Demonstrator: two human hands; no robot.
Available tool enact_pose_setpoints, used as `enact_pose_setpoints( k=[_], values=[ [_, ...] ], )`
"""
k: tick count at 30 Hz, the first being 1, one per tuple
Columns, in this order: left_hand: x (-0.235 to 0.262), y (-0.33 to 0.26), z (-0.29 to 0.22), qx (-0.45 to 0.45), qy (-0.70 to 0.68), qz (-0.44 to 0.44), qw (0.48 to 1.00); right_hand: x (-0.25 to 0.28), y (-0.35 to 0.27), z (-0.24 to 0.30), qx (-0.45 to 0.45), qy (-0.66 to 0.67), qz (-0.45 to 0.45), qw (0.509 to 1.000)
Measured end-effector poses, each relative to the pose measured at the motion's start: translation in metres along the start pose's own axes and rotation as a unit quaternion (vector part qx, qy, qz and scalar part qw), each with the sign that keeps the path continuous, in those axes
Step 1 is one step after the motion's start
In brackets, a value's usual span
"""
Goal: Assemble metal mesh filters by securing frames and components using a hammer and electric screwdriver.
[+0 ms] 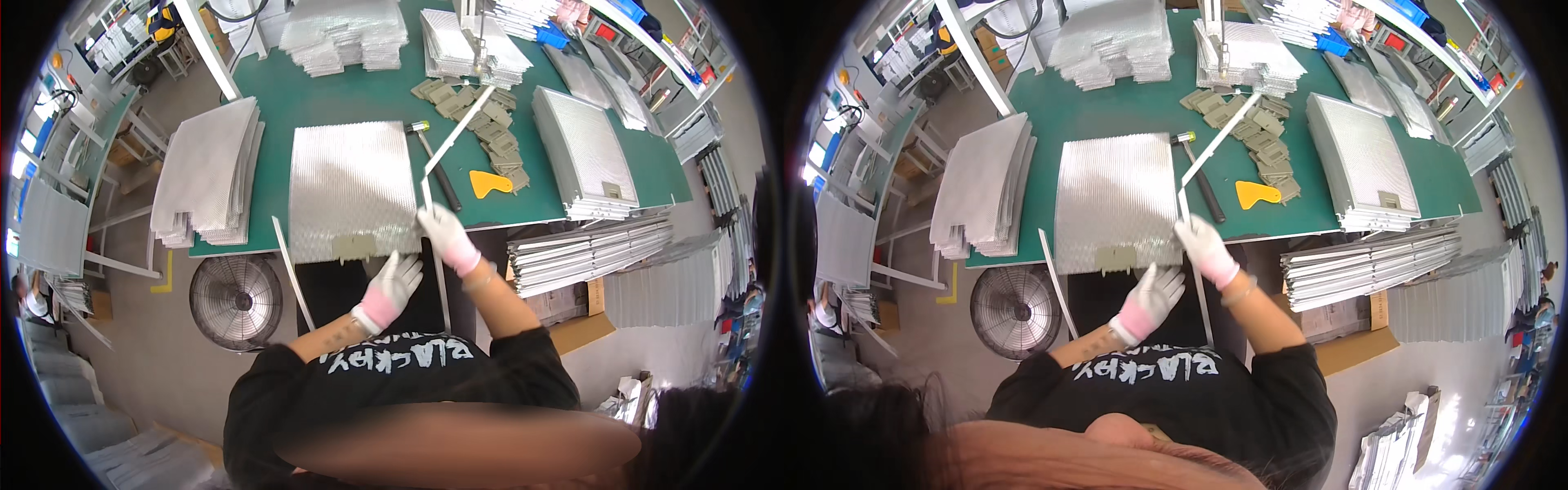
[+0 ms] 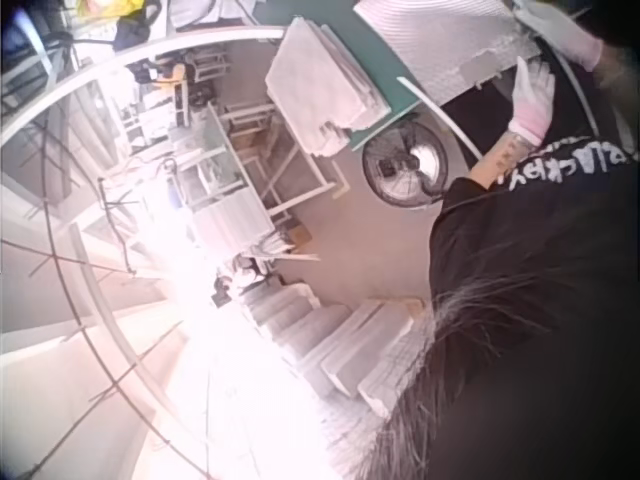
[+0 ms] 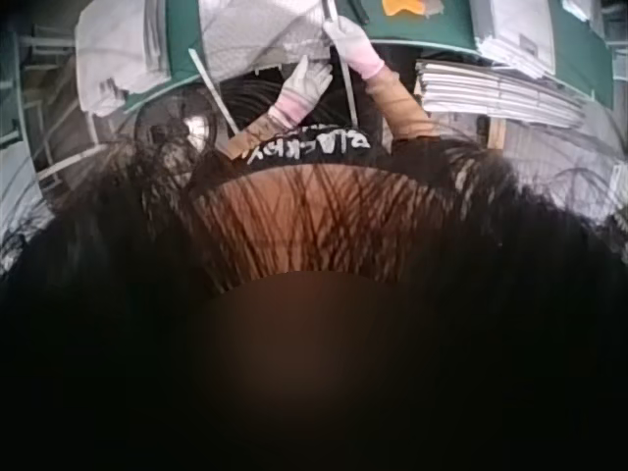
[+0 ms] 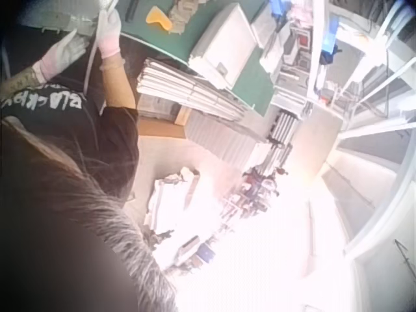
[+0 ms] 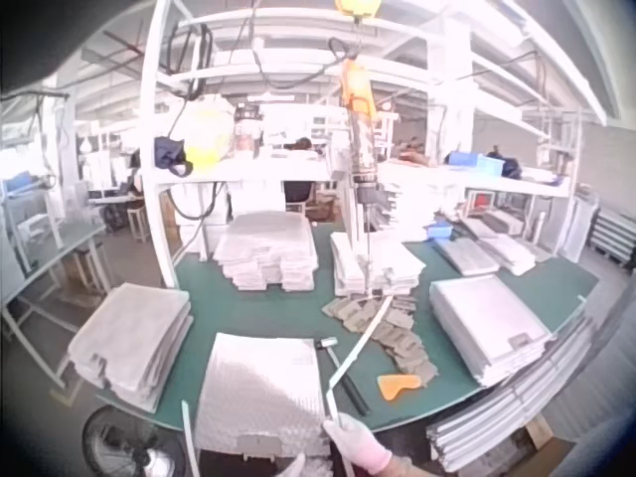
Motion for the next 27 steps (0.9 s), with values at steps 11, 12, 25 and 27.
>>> enact_pose_setpoints(
  k=[11,12,25,27],
  values=[
    [-0.044,0.098,-0.081,-0.361,0.280,-0.010,0.890,-0.034,-0.047,0.018,-0.005,0.170,-0.055,0.984],
    [-0.056,0.099,-0.082,-0.363,0.280,-0.008,0.889,-0.032,-0.040,0.017,-0.012,0.182,-0.074,0.980],
    [-0.065,0.115,-0.088,-0.227,0.060,0.026,0.972,-0.022,-0.039,0.024,-0.037,0.161,-0.061,0.984],
    [-0.070,0.113,-0.088,-0.208,0.064,0.030,0.976,-0.025,-0.041,0.026,-0.038,0.141,-0.076,0.986]
  ],
)
Point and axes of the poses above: each hand's wrist, its own y-axis towards the middle knuckle, its own x-axis out of the back of the hand, z = x × y, the point moved 2 cm from there along y, towards the middle knuckle, and after that the axes turned 10 degrees about x, right-handed, at the moved point
